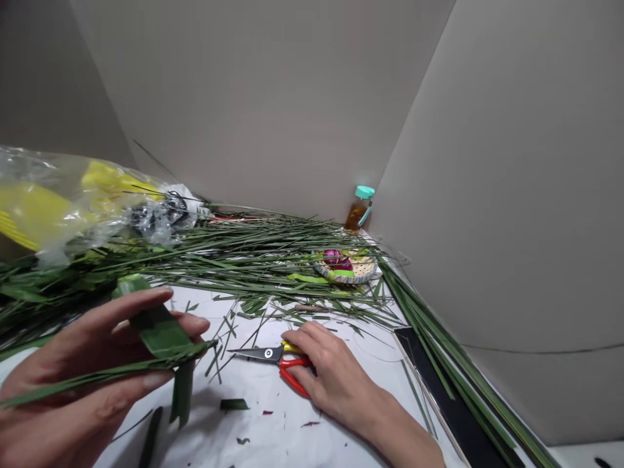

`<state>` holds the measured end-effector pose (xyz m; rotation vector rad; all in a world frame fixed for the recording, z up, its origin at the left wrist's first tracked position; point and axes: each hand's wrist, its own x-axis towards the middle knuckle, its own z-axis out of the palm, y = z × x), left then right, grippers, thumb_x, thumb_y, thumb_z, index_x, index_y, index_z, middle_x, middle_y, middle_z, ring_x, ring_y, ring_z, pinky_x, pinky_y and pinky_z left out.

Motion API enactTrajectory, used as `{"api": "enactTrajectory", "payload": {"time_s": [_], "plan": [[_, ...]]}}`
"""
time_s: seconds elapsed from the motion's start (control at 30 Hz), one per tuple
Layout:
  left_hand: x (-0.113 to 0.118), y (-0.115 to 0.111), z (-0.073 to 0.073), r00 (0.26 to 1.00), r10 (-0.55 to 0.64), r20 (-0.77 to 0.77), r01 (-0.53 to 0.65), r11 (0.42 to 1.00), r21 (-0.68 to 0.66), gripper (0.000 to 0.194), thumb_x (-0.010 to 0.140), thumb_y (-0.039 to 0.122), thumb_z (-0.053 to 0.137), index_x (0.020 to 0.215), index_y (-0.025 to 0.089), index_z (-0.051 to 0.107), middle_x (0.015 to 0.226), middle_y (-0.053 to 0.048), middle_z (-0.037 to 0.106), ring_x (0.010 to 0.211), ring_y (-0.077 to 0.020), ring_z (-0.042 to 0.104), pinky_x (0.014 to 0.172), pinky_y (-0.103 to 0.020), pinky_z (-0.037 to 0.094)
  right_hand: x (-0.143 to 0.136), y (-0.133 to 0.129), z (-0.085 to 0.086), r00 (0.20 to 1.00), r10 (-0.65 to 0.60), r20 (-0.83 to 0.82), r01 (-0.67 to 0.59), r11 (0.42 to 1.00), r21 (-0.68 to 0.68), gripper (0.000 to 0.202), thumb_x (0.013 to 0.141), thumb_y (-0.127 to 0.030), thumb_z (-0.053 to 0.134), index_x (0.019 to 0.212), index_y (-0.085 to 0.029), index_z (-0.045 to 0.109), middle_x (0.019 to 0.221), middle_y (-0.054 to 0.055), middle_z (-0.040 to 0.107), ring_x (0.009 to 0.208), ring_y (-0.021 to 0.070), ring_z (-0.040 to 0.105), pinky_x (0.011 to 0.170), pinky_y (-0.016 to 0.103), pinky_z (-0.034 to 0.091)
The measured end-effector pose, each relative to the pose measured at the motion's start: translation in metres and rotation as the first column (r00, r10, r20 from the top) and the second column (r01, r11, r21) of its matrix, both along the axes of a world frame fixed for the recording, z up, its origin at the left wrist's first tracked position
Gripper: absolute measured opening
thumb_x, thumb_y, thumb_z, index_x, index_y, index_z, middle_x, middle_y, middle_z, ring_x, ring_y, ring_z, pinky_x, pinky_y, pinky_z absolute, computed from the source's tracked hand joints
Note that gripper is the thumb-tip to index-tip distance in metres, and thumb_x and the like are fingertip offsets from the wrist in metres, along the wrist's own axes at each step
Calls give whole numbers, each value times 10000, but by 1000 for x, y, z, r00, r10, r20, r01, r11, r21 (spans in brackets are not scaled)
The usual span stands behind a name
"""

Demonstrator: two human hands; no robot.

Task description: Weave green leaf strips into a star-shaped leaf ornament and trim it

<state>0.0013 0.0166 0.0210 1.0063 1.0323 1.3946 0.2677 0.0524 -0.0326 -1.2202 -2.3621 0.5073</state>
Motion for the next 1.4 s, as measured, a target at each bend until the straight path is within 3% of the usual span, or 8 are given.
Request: {"api": "enactTrajectory", "payload": {"time_s": [0.17, 0.37, 0.5, 0.67, 0.77, 0.97, 1.23, 1.4], "plan": [[14, 1, 10, 994, 59, -91, -49, 993, 106, 771, 677, 332, 908, 1363, 515, 610, 955, 38, 867, 978, -261, 787, 825, -283, 644, 3, 3, -1, 999, 0, -51, 0, 1000, -4, 366, 908, -92, 636, 1262, -182, 648, 1108, 93, 685, 1019, 226, 629, 898, 378, 539], [17, -1, 22, 998, -60, -35, 62, 997, 41, 1039, 740, 290, 876, 1582, 435, 285, 985, -2, 870, 880, -214, 798, 838, -285, 602, 1, 2, 7, 983, 1, -182, -5, 1000, -23, 312, 934, -96, 566, 1197, -204, 696, 1118, 105, 707, 1039, 253, 604, 946, 453, 504], [14, -3, 24, 995, -90, 46, 89, 996, 19, 996, 745, 222, 872, 1562, 429, 341, 1092, -35, 853, 878, -178, 791, 811, -227, 582, 0, -2, 20, 934, -18, -356, -8, 998, -70, 254, 947, -167, 575, 1155, -172, 721, 1154, 139, 700, 1090, 274, 612, 998, 502, 465], [26, 0, 22, 969, -238, 72, 236, 971, 35, 965, 772, 181, 847, 1552, 459, 352, 1206, -54, 815, 905, -217, 801, 826, -275, 605, -4, -14, 45, 782, -18, -623, -144, 967, -209, 355, 1018, -455, 517, 1133, -206, 742, 1119, 104, 718, 1011, 223, 698, 878, 373, 557], [38, 3, 23, 951, -304, 59, 303, 952, 32, 983, 758, 152, 852, 1549, 461, 358, 1241, -56, 799, 1037, -263, 780, 868, -295, 609, -13, -23, 59, 675, -16, -738, -242, 940, -242, 429, 918, -598, 632, 1124, -245, 763, 1052, 60, 721, 961, 209, 694, 872, 352, 557], [48, 4, 30, 952, -307, 3, 306, 951, 37, 959, 730, 161, 880, 1513, 474, 422, 1273, -31, 785, 1117, -280, 749, 844, -283, 625, -31, -32, 73, 538, -125, -833, -322, 884, -340, 285, 848, -415, 770, 1062, -226, 758, 909, 22, 683, 823, 168, 653, 781, 313, 533], [35, 5, 39, 952, -280, -124, 295, 947, 128, 904, 772, 279, 853, 1540, 449, 406, 1054, -74, 844, 1025, -336, 770, 696, -321, 618, -37, -33, 82, 601, -116, -791, -320, 872, -371, 289, 863, -443, 741, 1047, -225, 786, 958, 46, 690, 895, 207, 634, 848, 356, 494], [37, 12, 28, 974, -221, -46, 225, 968, 116, 683, 737, 288, 871, 1363, 409, 623, 1041, -30, 831, 934, -261, 758, 772, -307, 601, -46, -32, 85, 602, -101, -792, -238, 924, -299, 226, 857, -406, 754, 994, -231, 795, 995, 54, 704, 895, 208, 648, 820, 360, 534]]}}
